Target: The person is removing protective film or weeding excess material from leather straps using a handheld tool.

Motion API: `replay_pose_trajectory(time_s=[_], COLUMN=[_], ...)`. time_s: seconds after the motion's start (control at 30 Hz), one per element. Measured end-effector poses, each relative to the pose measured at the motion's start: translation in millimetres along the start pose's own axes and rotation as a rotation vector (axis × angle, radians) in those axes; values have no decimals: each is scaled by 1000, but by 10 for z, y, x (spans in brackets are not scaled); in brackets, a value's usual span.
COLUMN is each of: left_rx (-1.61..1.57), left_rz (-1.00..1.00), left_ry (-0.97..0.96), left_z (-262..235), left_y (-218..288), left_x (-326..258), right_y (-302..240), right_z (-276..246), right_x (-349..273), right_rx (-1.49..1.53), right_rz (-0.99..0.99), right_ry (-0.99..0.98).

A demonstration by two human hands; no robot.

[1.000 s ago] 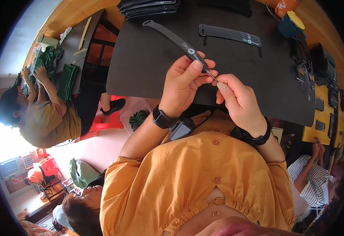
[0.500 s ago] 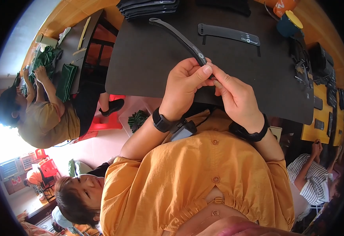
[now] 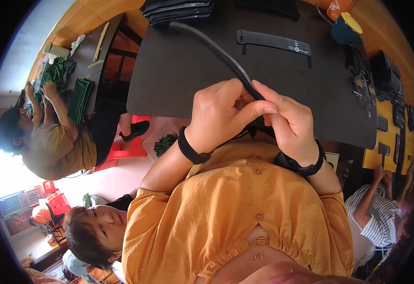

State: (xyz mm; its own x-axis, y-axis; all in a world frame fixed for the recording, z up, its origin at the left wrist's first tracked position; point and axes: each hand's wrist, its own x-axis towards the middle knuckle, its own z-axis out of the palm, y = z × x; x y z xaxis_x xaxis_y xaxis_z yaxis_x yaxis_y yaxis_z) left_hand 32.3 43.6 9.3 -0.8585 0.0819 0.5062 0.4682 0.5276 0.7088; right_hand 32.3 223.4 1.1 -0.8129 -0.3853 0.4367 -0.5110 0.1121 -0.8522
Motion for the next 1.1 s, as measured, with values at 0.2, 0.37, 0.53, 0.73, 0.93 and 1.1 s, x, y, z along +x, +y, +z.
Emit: replay_pose_trajectory(time_s=[0.2,0.37,0.53,0.73,0.93,1.1], left_rx=[54,69,25,-45,-65,-79], left_rz=[305,506,556,548,383,30], left_ry=[-126,-116,-120,-94,-98,-63], left_z=[-46,-44,-59,-43,-42,33], left_y=[-153,-197,-199,-214,-179,-85], left_x=[13,69,92,99,54,59], right_y=[-17,-12,-10,-92,-129,-69], right_z=[-53,-72,-82,-112,-220,-197], right_x=[-1,0,-25,51,139,97], right_rx=[-41,-71,26,306,629,378], right_rz=[-128,-103,-10,223,388,325], right_ry=[-23,-36,-63,-52,-9,3])
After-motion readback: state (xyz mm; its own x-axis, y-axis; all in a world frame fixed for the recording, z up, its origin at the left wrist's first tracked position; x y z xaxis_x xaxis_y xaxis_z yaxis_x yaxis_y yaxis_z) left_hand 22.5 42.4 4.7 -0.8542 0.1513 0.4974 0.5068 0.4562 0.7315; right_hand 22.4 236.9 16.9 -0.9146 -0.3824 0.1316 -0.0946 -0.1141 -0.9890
